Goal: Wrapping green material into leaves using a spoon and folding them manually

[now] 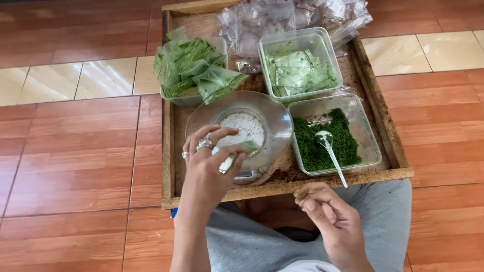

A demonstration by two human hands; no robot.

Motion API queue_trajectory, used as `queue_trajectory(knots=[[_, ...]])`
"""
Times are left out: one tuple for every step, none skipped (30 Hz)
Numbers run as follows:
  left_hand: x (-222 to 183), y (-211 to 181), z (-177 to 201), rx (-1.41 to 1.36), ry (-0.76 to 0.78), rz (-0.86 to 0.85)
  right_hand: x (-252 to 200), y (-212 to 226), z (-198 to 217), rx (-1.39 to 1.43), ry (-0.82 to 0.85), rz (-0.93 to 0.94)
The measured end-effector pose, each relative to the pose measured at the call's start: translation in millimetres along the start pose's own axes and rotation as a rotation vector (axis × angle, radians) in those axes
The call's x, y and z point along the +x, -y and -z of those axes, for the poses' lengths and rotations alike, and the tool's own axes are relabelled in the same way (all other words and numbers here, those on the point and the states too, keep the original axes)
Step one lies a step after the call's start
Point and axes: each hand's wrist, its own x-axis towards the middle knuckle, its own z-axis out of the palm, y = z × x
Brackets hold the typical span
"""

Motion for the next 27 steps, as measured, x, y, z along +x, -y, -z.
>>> queue_trajectory(knots=[[4,1,0,0.014,-0.006,0.019,0,0,2,-0.007,-0.012,0.001],[9,3,0,0.031,-0.016,0.039,1,0,5,-0.013,-0.021,0.004],[14,4,2,0.034,-0.011,0.035,-1,0,7,-0.007,-0.025,0.005],[19,5,4,0.058,-0.02,0.036,-2,0,8,0.016,-0.041,-0.006],[25,7,6,0.081,-0.029,0.036,-3,0,11,0.039,-0.057,-0.017],[30,10,11,0.087,-0.026,0.028,-3,2,13,0.048,-0.061,-0.013],[35,12,15,0.062,-0.048,0.008,-2,4,16,0.008,-0.043,0.017],[41,15,20,0.036,-0.067,-0.014,-2,6,18,-0.031,-0.027,0.047],[50,18,30,0.041,-0.063,-0.024,-1,4,22,-0.022,-0.033,0.051],[58,19,40,0.032,-0.091,-0.032,-1,1,27,-0.043,-0.007,0.112],[67,21,50,0.023,-0.12,-0.04,-1,-1,31,-0.065,0.019,0.172],[75,27,57,0.025,-0.115,-0.046,-1,-1,32,-0.059,0.013,0.173],[84,34,65,0.081,-0.177,-0.07,-1,-1,33,-0.047,0.011,0.166],[93,40,73,0.139,-0.242,-0.094,0,-1,34,-0.036,0.011,0.16],[103,53,75,0.142,-0.24,-0.097,1,-2,35,-0.031,0.009,0.161],[113,66,77,0.208,-0.263,-0.094,2,-4,36,-0.024,0.009,0.19],[122,79,80,0.275,-0.286,-0.09,3,-6,36,-0.016,0.009,0.219],[130,88,77,0.279,-0.285,-0.092,2,-5,37,-0.012,0.009,0.221],[138,98,75,0.282,-0.292,-0.092,2,-5,37,-0.002,0.002,0.197],[147,107,72,0.283,-0.299,-0.093,2,-4,37,0.007,-0.007,0.175],[151,117,67,0.285,-0.3,-0.098,2,-4,38,0.01,-0.009,0.179],[155,126,61,0.31,-0.33,-0.095,2,-4,38,0.01,-0.021,0.195],[159,136,55,0.336,-0.36,-0.093,2,-4,38,0.01,-0.033,0.21],[159,141,49,0.332,-0.359,-0.095,1,-6,40,0.009,-0.037,0.21],[158,147,43,0.332,-0.314,0.013,1,-8,41,0.049,-0.046,0.206],[158,152,37,0.333,-0.267,0.121,2,-9,42,0.089,-0.053,0.202],[155,151,34,0.33,-0.267,0.119,3,-11,44,0.088,-0.056,0.203]])
